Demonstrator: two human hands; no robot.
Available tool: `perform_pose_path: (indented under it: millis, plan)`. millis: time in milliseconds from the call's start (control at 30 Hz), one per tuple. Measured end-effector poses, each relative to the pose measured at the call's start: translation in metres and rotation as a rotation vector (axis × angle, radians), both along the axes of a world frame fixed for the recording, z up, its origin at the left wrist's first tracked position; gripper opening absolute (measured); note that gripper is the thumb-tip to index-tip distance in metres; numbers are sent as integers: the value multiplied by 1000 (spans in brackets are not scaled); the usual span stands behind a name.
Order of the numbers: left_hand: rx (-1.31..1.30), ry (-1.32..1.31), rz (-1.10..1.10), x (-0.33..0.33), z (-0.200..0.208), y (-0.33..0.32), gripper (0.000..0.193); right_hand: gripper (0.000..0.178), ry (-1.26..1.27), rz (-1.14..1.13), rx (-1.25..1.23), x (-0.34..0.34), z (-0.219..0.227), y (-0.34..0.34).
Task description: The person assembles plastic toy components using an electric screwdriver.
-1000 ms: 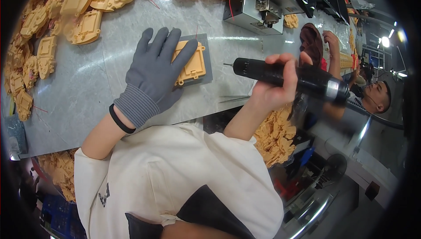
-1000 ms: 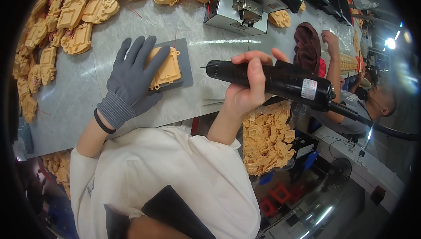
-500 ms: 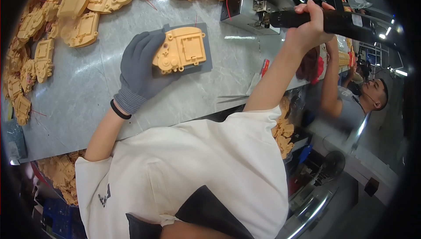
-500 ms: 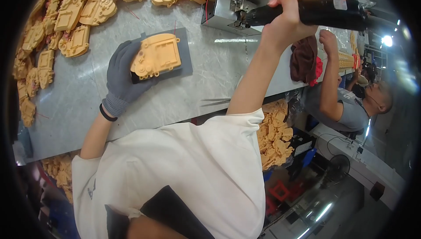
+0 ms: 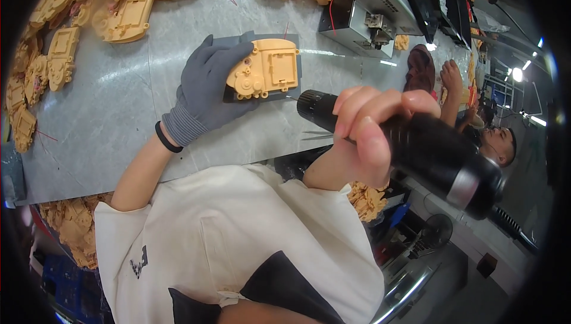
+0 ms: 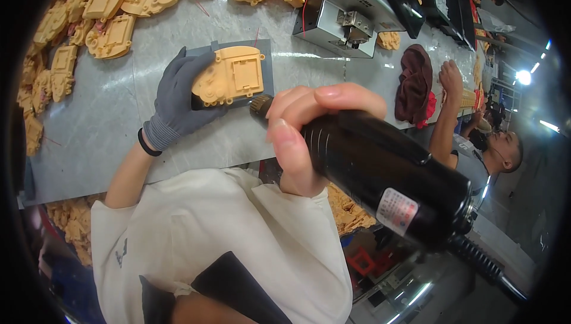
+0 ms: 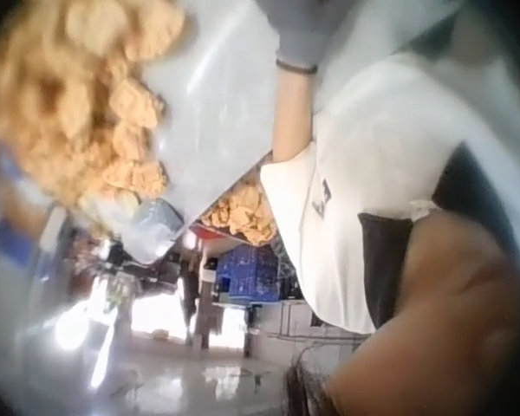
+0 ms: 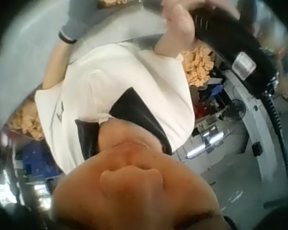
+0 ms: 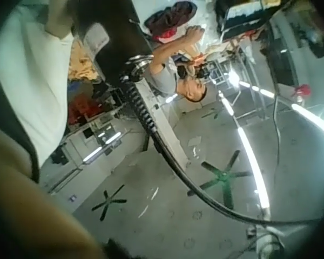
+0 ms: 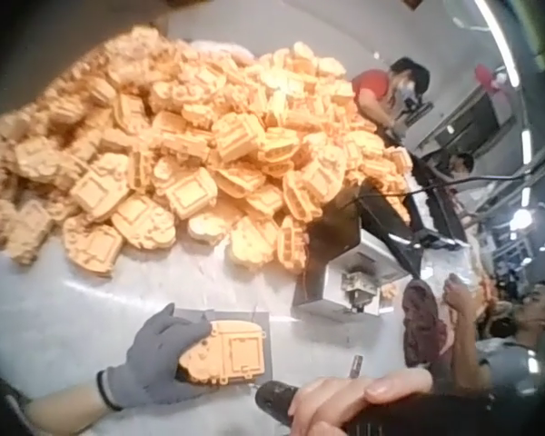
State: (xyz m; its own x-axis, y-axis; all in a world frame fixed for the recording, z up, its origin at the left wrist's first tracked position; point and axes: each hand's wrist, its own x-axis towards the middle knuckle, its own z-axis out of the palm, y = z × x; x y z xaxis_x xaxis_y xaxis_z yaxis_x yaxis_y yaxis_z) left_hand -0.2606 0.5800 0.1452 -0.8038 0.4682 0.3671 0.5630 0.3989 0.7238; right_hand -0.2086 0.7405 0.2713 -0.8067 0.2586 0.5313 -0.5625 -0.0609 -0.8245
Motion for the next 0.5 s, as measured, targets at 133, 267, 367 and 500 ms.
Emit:
perform_pose_path:
  millis: [133, 267, 367, 500]
  plan:
    - [14, 25, -26, 0, -1, -1, 75, 51, -14, 111, 112, -4, -4, 6]
    - [5, 13, -36, 0, -4, -4, 75, 42, -82, -47, 38, -14, -12, -7]
    - [39, 55, -39, -1, -4, -5, 75, 39, -152, -65, 43, -19, -11, -8]
    - [11, 33, -42, -2, -5, -6, 76, 40, -130, -10, 60, -22, -17, -5]
